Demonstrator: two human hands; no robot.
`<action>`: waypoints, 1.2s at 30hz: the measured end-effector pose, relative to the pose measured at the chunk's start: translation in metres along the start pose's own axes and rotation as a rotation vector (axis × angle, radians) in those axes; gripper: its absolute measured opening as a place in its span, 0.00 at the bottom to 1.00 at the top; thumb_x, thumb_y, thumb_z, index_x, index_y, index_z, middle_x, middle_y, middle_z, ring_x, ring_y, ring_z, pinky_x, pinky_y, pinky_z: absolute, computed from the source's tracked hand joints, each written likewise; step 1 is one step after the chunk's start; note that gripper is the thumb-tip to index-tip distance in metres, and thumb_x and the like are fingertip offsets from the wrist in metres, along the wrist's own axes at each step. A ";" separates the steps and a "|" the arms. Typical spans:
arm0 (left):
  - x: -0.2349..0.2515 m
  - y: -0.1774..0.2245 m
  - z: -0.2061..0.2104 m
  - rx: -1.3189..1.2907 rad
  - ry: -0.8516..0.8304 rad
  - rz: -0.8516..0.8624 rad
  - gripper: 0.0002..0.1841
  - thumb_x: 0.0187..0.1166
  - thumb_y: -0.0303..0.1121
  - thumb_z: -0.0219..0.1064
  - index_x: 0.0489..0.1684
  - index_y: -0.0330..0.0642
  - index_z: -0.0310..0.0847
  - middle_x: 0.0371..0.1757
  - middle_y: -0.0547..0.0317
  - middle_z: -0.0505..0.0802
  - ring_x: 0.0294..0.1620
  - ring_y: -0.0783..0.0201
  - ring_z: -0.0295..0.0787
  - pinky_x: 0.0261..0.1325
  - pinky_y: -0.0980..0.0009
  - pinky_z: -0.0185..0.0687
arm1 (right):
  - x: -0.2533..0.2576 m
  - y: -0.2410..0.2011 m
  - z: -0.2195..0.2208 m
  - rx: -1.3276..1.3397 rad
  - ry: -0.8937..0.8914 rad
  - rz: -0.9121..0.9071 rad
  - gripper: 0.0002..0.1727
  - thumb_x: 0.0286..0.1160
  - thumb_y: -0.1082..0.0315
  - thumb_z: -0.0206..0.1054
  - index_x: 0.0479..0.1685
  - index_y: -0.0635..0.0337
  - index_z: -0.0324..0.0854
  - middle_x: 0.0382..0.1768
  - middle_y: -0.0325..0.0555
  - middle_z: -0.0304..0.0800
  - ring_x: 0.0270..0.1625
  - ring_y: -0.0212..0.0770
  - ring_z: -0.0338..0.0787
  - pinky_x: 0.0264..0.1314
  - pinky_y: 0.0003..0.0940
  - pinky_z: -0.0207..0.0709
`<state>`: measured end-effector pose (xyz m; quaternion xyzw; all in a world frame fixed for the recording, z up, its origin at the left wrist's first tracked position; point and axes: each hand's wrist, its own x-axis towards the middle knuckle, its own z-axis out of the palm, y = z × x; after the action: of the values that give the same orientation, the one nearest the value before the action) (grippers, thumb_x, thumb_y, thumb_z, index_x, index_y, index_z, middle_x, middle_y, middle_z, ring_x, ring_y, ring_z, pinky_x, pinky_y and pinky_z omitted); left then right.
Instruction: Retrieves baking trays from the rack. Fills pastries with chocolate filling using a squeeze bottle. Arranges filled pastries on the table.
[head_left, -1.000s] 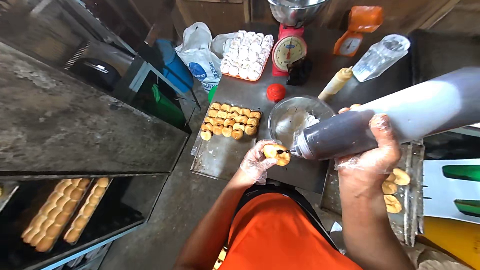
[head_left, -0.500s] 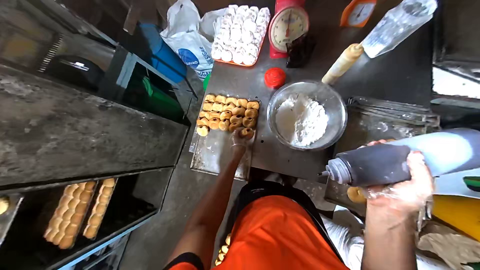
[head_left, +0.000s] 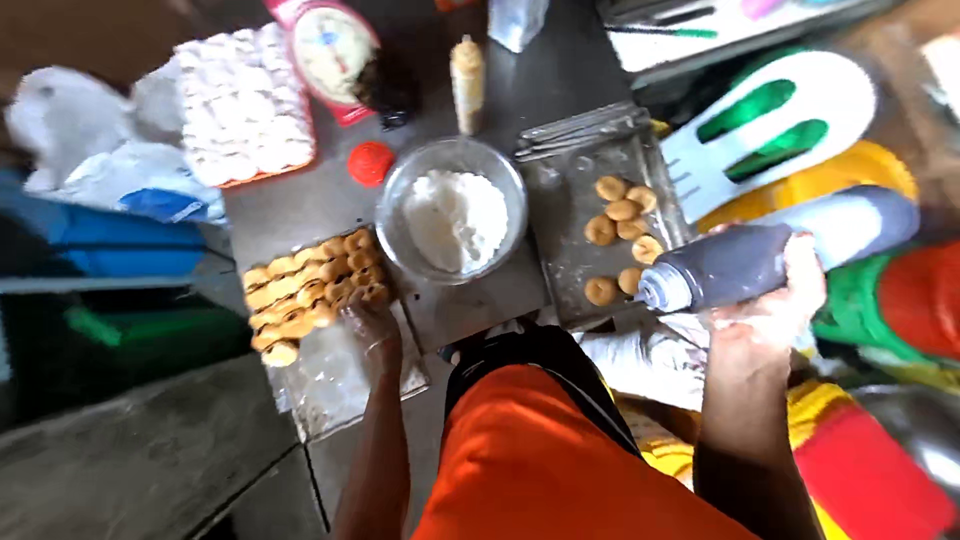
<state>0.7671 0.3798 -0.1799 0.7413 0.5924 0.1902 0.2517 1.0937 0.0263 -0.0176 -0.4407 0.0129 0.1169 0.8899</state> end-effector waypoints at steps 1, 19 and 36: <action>-0.010 0.020 0.003 -0.016 -0.029 0.110 0.22 0.82 0.34 0.66 0.69 0.27 0.78 0.65 0.28 0.86 0.68 0.37 0.83 0.75 0.45 0.75 | 0.003 -0.007 -0.011 0.008 0.026 -0.038 0.19 0.87 0.52 0.50 0.59 0.54 0.78 0.56 0.52 0.89 0.61 0.50 0.89 0.63 0.53 0.85; -0.156 0.249 0.204 0.061 -1.272 0.843 0.26 0.77 0.43 0.69 0.76 0.52 0.79 0.71 0.54 0.87 0.74 0.55 0.81 0.78 0.53 0.75 | 0.046 -0.028 -0.070 0.123 0.111 -0.020 0.24 0.89 0.47 0.44 0.60 0.56 0.76 0.55 0.53 0.88 0.60 0.49 0.89 0.63 0.52 0.84; -0.096 0.202 -0.053 -1.337 -0.822 0.141 0.25 0.78 0.22 0.62 0.75 0.33 0.65 0.60 0.39 0.87 0.54 0.46 0.91 0.55 0.49 0.91 | 0.008 0.048 0.125 0.275 -0.283 0.161 0.18 0.87 0.54 0.53 0.63 0.55 0.76 0.60 0.54 0.88 0.64 0.53 0.88 0.68 0.56 0.83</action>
<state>0.8724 0.2592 -0.0147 0.4793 0.1632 0.2324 0.8305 1.0812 0.1550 0.0202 -0.2919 -0.0611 0.2455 0.9224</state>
